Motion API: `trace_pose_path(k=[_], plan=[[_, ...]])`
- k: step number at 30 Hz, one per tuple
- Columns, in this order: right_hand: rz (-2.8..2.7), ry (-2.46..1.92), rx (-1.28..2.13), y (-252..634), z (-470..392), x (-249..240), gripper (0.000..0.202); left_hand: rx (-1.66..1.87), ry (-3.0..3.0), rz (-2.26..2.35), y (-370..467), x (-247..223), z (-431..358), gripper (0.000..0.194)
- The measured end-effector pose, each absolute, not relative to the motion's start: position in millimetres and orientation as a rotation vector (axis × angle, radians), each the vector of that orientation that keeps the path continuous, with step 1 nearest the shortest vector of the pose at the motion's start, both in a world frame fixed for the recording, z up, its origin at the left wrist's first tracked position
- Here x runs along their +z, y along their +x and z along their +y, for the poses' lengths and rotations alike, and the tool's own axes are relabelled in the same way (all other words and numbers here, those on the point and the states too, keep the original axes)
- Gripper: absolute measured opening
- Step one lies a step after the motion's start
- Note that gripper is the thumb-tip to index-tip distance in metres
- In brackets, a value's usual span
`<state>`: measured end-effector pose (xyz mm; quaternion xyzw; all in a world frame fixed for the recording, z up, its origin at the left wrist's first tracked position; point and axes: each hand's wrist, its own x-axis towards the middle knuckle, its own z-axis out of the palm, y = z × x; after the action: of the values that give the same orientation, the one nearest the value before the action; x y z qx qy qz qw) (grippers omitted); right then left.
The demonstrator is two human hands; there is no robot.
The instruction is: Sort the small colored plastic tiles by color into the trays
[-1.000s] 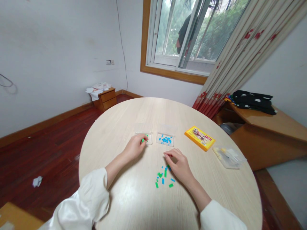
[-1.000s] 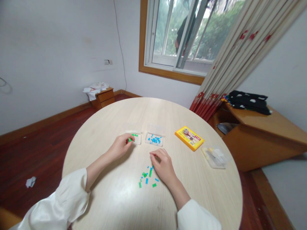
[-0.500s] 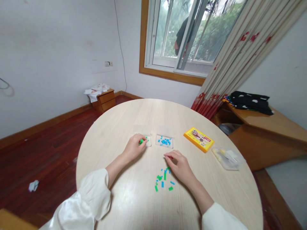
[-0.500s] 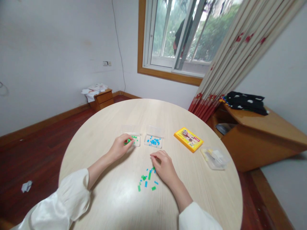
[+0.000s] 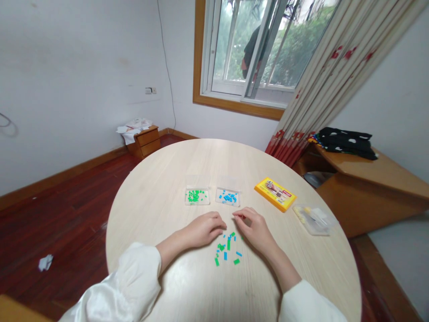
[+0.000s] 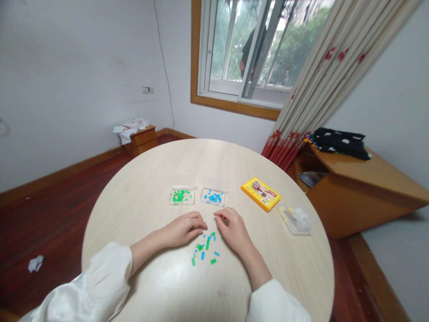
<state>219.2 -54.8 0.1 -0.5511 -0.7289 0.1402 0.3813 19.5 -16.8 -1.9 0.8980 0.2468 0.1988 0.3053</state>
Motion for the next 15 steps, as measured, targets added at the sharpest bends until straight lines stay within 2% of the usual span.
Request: trace_pose_path(k=[15], plan=[[-1.882, -1.386, 0.314, 218.8, -54.5, -2.8, 0.014, 0.445, 2.454, 0.572, 30.0, -3.9, -20.1, 0.019]])
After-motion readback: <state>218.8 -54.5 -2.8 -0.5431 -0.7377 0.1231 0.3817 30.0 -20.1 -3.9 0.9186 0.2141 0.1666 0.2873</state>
